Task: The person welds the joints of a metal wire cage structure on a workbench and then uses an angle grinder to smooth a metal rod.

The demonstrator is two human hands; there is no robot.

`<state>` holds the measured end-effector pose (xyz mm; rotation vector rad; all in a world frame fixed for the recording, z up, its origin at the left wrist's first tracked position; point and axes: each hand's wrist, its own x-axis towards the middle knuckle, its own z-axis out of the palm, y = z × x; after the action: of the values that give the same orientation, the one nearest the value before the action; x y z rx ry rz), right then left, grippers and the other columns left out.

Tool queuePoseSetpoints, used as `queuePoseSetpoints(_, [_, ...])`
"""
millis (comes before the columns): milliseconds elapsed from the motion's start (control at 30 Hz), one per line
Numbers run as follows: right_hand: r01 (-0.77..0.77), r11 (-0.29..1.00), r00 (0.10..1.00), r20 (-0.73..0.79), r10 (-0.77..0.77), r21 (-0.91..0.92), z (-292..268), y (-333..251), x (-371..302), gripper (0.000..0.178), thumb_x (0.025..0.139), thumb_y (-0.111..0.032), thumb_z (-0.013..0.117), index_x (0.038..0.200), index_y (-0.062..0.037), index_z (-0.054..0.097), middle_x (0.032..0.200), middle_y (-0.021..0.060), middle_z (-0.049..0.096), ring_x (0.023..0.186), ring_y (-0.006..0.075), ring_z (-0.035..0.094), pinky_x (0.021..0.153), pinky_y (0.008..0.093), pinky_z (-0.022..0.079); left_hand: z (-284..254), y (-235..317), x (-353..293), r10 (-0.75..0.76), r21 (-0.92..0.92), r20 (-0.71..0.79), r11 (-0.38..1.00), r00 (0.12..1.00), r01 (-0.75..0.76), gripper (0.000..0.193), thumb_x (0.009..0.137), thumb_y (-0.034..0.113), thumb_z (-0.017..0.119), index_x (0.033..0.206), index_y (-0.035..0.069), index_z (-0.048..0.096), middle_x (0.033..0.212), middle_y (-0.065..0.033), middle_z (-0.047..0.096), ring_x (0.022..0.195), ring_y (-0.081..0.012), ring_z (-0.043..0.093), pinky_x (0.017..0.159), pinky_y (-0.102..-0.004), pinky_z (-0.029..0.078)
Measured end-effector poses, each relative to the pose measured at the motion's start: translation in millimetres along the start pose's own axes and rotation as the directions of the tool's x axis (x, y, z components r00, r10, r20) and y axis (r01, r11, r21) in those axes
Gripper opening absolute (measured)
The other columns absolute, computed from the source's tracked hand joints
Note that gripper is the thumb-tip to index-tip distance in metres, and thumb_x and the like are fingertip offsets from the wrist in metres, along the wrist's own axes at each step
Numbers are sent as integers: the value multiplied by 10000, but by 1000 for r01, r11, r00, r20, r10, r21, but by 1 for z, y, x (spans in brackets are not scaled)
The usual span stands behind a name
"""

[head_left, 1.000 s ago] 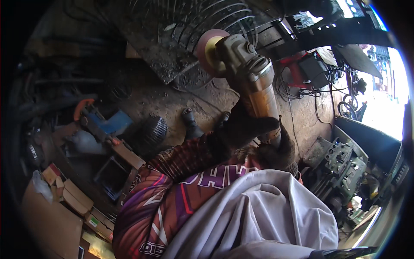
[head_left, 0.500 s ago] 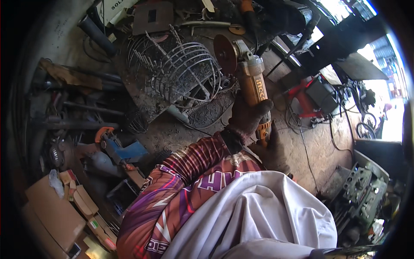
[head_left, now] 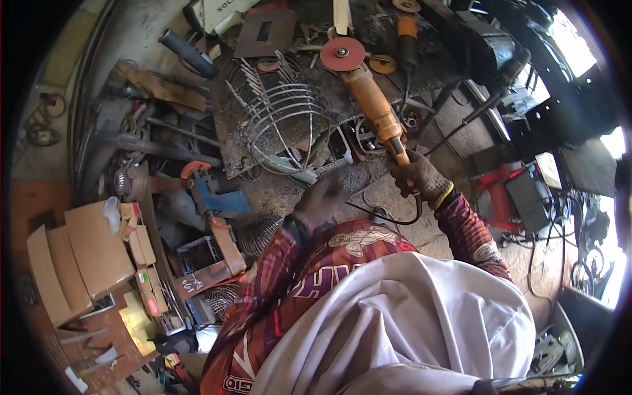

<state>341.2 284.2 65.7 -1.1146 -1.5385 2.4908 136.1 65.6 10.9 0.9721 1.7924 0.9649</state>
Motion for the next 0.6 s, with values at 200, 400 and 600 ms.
queuePoseSetpoints(200, [-5, 1000, 991, 134, 8, -20, -10, -19, 40, 272, 884, -175, 714, 1088, -71, 566, 716, -6, 553, 518, 103, 521, 463, 272, 452, -28, -213, -183, -121, 819, -95, 555, 988, 147, 387, 940, 324, 589, 1272, 125, 616, 1243, -289, 618, 1164, -457, 593, 995, -489, 474])
queuePoseSetpoints(400, [-34, 999, 983, 180, 39, -34, -3, -29, 68, 251, 867, -163, 721, 1038, -45, 579, 704, -4, 558, 501, 91, 496, 448, 266, 406, 25, -264, -260, -381, 735, 20, 633, 924, 244, 256, 911, 216, 567, 1144, 134, 634, 1090, -257, 615, 1040, -445, 603, 888, -510, 484])
queuePoseSetpoints(600, [-28, 1000, 985, 173, 27, 1, -2, -35, 87, 266, 857, -155, 732, 1039, -43, 574, 693, -2, 532, 503, 107, 497, 456, 271, 410, 36, -275, -238, -182, 709, 25, 697, 983, 111, 221, 867, 174, 586, 1073, 107, 628, 999, -227, 601, 973, -420, 604, 824, -505, 485])
